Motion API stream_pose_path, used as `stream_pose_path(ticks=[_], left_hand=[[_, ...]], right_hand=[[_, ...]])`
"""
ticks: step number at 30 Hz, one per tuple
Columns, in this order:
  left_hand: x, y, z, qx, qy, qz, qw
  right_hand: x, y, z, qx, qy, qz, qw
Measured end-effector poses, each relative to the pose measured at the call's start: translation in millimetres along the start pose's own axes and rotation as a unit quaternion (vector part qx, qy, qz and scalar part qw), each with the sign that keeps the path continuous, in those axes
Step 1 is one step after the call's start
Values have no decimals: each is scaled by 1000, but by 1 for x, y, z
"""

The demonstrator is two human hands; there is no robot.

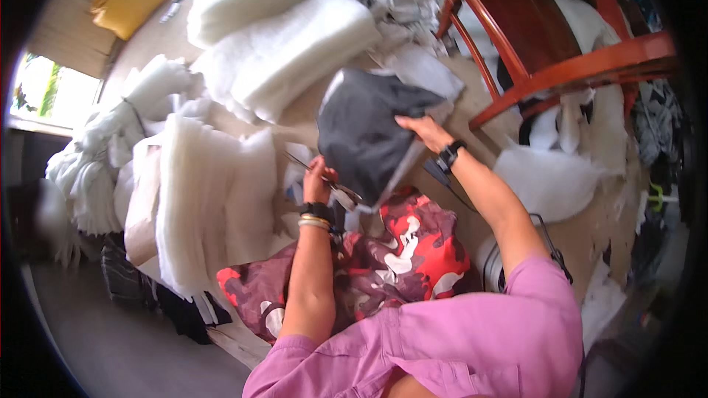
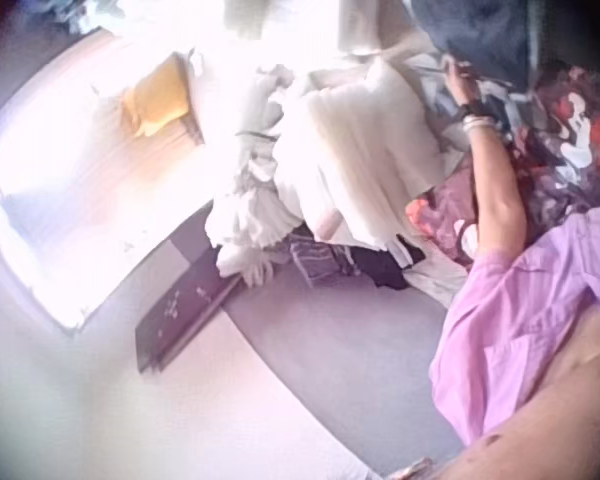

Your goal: Cutting out black fabric pieces using scissors while sitting amongst piles of white upholstery padding.

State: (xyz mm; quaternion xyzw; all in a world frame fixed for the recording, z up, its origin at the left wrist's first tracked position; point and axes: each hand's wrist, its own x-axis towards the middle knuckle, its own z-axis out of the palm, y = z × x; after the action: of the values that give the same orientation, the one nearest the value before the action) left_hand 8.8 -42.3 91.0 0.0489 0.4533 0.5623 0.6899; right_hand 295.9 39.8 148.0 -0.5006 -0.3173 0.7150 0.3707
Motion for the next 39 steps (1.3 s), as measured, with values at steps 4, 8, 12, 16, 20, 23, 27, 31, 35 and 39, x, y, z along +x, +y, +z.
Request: stream_pose_path(ticks=[4,8,12,16,20,23,27,31,35,39], left_hand=[[-10,-10,7,42,-41,-4,998],[-19,-6,1,43,-15,-5,999],[-14,-10,-3,56,20,-10,998],[3,-17,3,42,23,-44,998],[5,-22,-18,52,71,-52,995],[12,-42,0,69,66,-86,992],[13,-44,-8,103,75,-105,986],[9,-54,-9,150,94,-133,975],[13,-63,-11,159,118,-144,969],[30,-73,-30,222,55,-107,967]], right_hand=[[31,41,-74,-293,125,-155,935],[25,32,-52,-312,242,-216,893],[41,71,-81,-198,246,-91,944],[56,107,-116,-117,372,-64,919],[40,77,-68,-70,303,180,933],[46,143,-140,-203,380,140,891],[48,171,-131,-245,478,154,829],[55,166,-88,-165,522,16,837],[55,140,-77,192,296,133,926],[57,132,-77,250,246,146,925]])
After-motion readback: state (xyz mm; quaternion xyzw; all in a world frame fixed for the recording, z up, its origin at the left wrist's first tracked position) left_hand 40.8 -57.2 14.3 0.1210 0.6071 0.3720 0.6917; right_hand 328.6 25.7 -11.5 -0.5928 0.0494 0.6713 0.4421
